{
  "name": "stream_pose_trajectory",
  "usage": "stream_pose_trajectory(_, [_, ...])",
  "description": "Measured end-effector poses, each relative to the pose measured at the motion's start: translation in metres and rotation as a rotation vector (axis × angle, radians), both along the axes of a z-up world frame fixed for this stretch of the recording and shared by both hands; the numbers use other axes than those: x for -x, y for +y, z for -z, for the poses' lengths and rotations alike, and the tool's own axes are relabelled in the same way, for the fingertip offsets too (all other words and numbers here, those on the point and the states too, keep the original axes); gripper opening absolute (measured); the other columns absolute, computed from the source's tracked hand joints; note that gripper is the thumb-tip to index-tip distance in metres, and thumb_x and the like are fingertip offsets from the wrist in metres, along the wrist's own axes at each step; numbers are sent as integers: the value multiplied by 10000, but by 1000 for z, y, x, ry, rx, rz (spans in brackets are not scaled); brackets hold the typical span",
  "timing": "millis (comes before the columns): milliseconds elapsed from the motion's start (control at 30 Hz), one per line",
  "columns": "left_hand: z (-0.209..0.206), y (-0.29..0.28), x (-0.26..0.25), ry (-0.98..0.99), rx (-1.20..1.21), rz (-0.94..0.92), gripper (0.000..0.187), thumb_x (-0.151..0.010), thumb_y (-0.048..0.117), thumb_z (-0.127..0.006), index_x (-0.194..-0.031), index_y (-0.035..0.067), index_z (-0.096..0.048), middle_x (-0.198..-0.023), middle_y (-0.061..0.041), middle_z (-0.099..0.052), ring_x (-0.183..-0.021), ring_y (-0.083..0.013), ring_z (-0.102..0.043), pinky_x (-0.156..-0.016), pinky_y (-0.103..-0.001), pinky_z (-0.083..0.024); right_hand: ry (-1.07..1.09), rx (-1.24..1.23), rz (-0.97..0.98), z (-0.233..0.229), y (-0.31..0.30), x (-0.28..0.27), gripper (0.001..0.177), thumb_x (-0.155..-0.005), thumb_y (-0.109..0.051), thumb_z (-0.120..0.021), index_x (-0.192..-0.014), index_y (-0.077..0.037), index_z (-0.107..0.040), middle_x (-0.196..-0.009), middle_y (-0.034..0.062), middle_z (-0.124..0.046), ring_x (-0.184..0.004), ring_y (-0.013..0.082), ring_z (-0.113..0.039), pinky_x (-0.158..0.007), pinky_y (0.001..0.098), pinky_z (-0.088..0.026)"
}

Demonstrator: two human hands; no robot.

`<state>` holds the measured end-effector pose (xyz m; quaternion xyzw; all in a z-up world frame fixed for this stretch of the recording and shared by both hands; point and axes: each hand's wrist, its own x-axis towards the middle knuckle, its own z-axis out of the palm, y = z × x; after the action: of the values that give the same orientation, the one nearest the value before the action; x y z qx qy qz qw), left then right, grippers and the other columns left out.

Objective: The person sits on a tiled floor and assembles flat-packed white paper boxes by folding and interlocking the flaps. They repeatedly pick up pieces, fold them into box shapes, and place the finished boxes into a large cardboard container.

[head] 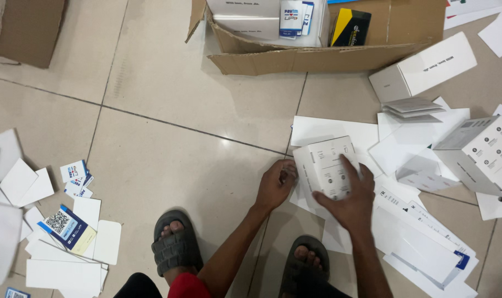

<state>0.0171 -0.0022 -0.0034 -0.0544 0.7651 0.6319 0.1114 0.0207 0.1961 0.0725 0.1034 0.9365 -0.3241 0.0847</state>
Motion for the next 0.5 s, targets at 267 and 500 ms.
stream_pose_trajectory(267, [15, -26, 53, 41, -23, -83, 303, -945, 12, -601, -1245, 16, -635, -987, -75, -752, -803, -135, -679, -672, -268, -529, 205, 630, -46, -61, 21, 89, 948, -572, -54, -860, -1471, -75, -559, -1474, 157, -548, -1340, 296, -591, -1102, 425, -518])
stream_pose_trajectory(500, [46, -19, 126, 267, 198, -220, 276, -912, 101, -686, -1176, 25, -656, -843, -95, -725, -685, -192, -693, -632, -307, -565, 493, 488, -309, -128, -27, 300, 741, -781, -37, -840, -1433, -10, -488, -1348, 207, -601, -1255, 267, -665, -1064, 392, -554])
